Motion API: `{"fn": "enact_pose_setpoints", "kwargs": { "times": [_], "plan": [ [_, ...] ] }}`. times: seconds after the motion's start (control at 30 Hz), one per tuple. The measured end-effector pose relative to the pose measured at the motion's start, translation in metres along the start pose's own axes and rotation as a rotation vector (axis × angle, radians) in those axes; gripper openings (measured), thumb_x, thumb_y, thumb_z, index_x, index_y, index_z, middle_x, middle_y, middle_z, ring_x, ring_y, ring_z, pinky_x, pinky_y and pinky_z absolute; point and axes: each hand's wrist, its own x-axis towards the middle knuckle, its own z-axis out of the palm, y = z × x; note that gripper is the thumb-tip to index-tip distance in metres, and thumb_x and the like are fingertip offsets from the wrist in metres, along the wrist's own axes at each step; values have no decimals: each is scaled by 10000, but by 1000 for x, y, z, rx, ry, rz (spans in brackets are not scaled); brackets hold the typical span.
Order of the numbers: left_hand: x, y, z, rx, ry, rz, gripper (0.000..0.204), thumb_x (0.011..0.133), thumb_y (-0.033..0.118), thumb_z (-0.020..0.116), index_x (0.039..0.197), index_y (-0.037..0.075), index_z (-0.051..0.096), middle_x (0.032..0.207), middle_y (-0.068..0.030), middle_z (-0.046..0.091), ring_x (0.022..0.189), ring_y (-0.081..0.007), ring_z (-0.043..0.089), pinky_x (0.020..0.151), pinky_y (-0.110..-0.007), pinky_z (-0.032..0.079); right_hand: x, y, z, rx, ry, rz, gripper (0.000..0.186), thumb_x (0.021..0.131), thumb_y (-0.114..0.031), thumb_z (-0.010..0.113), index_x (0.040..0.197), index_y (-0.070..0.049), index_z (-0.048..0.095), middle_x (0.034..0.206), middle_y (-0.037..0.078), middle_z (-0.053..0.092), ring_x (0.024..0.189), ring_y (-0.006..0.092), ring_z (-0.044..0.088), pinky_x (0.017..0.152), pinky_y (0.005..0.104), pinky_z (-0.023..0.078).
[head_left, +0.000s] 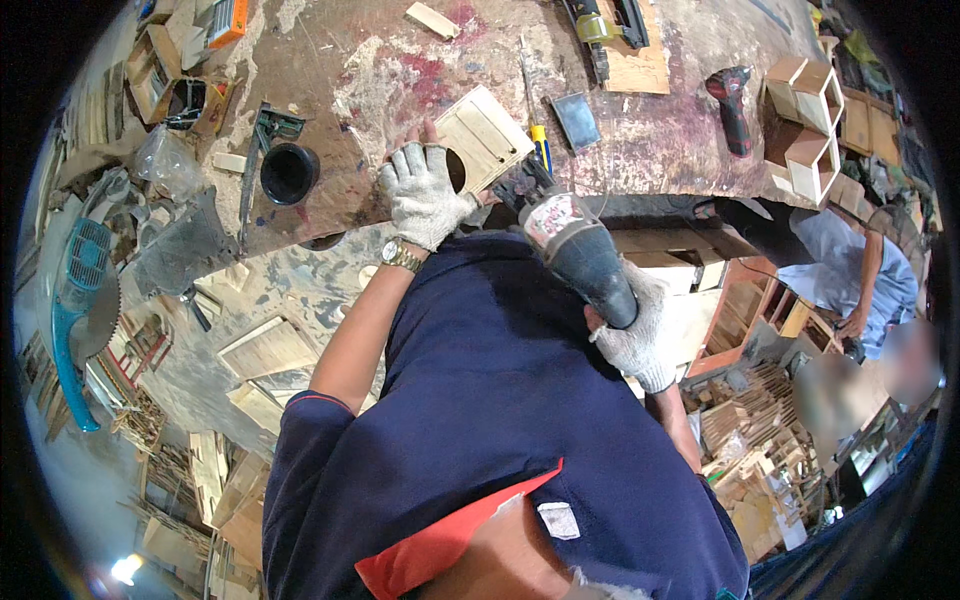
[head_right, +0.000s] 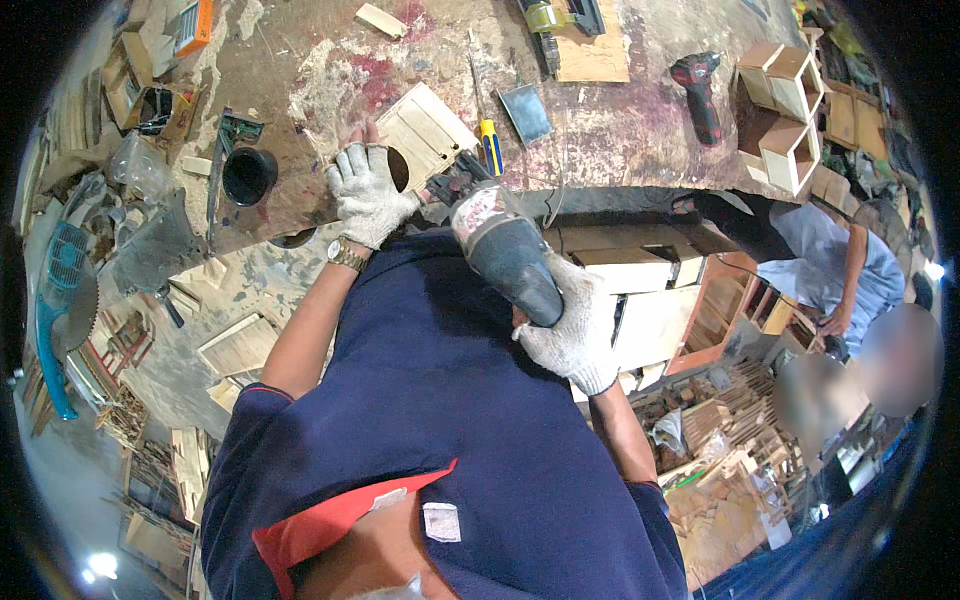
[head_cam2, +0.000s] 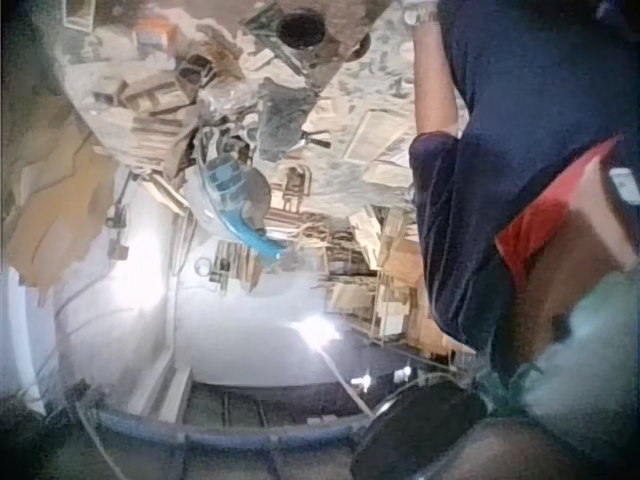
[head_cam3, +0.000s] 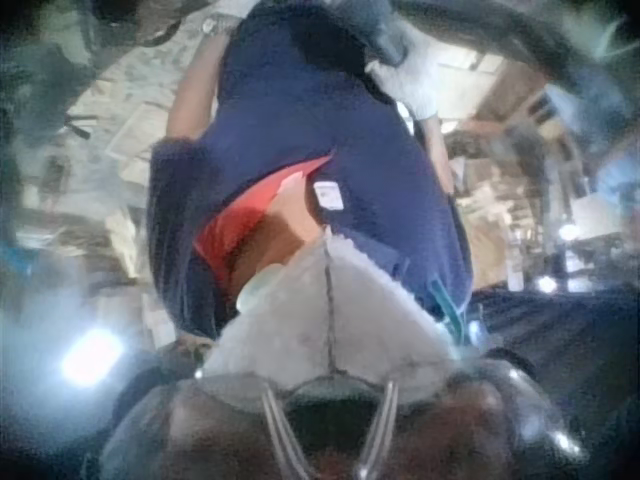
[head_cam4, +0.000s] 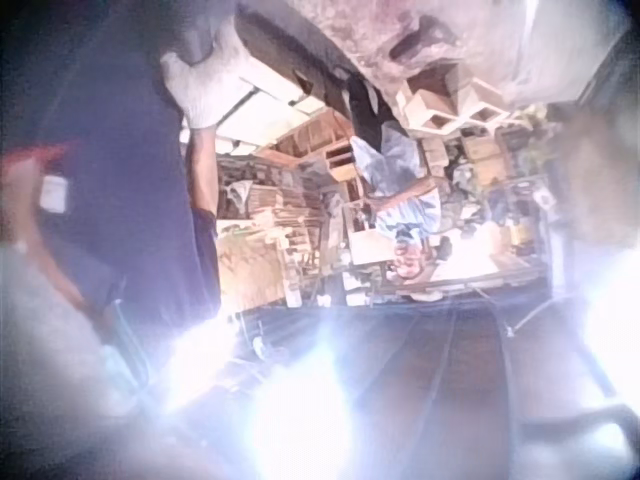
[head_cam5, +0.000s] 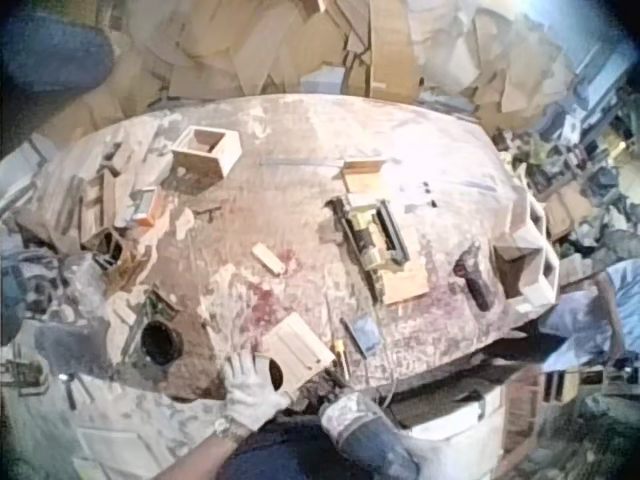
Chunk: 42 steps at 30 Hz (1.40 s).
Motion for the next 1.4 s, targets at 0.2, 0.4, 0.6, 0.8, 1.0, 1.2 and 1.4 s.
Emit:
{"fn": "enact_pose_setpoints", "kwargs": {
  "times": [0.2, 0.4, 0.6, 0.8, 1.0, 1.2, 1.4],
  "plan": [
    [0, -9, 10, 146, -13, 48, 1311, 632, 808, 698, 1590, 4, 306, 1460, -175, 495, 1199, -326, 520, 995, -496, 385, 21, -15, 7, 39, -131, 137, 403, 655, -122, 703, 1042, -13, 676, 862, 215, 708, 792, 389, 712, 743, 417, 549],
    [1, -8, 7, 120, -23, 31, 1221, 676, 742, 714, 1581, 13, 336, 1482, -168, 493, 1199, -321, 531, 985, -481, 393, 46, -42, -1, -18, -219, 87, 437, 694, -107, 733, 1114, 7, 692, 882, 191, 724, 799, 315, 720, 771, 395, 547],
    [4, -8, 12, 104, 98, 38, 1225, 672, 728, 742, 1576, 6, 339, 1489, -180, 493, 1236, -303, 529, 986, -463, 404, 89, -45, 16, -273, -392, 202, 462, 714, -156, 744, 1143, 8, 691, 932, 236, 710, 915, 375, 708, 836, 426, 539],
    [1, -6, 13, 24, 26, -13, 1273, 636, 745, 758, 1571, -5, 330, 1480, -166, 501, 1221, -289, 519, 997, -477, 395, 91, -24, 16, -260, -421, 150, 469, 740, -154, 782, 1175, -8, 685, 994, 202, 714, 938, 348, 693, 869, 422, 531],
    [2, -7, 12, 47, 21, -20, 1192, 663, 693, 765, 1556, 10, 370, 1454, -143, 523, 1222, -283, 520, 998, -471, 391, 87, -27, 19, -222, -359, 105, 378, 743, -123, 773, 1088, 18, 709, 926, 184, 746, 885, 250, 731, 801, 375, 554],
    [2, -8, 13, 49, 20, -19, 1077, 721, 606, 763, 1553, 32, 392, 1443, -128, 535, 1179, -279, 542, 964, -461, 418, 90, -33, 23, -128, -373, 225, 392, 739, -141, 772, 1093, 14, 707, 906, 175, 731, 871, 299, 709, 827, 403, 539],
    [3, -10, 17, 58, 64, -2, 1104, 742, 614, 748, 1576, 19, 337, 1438, -126, 532, 1177, -293, 552, 946, -483, 429, 91, -42, 21, -177, -393, 271, 464, 723, -174, 779, 1149, -10, 691, 945, 201, 703, 931, 349, 680, 874, 440, 514]
  ]
}}
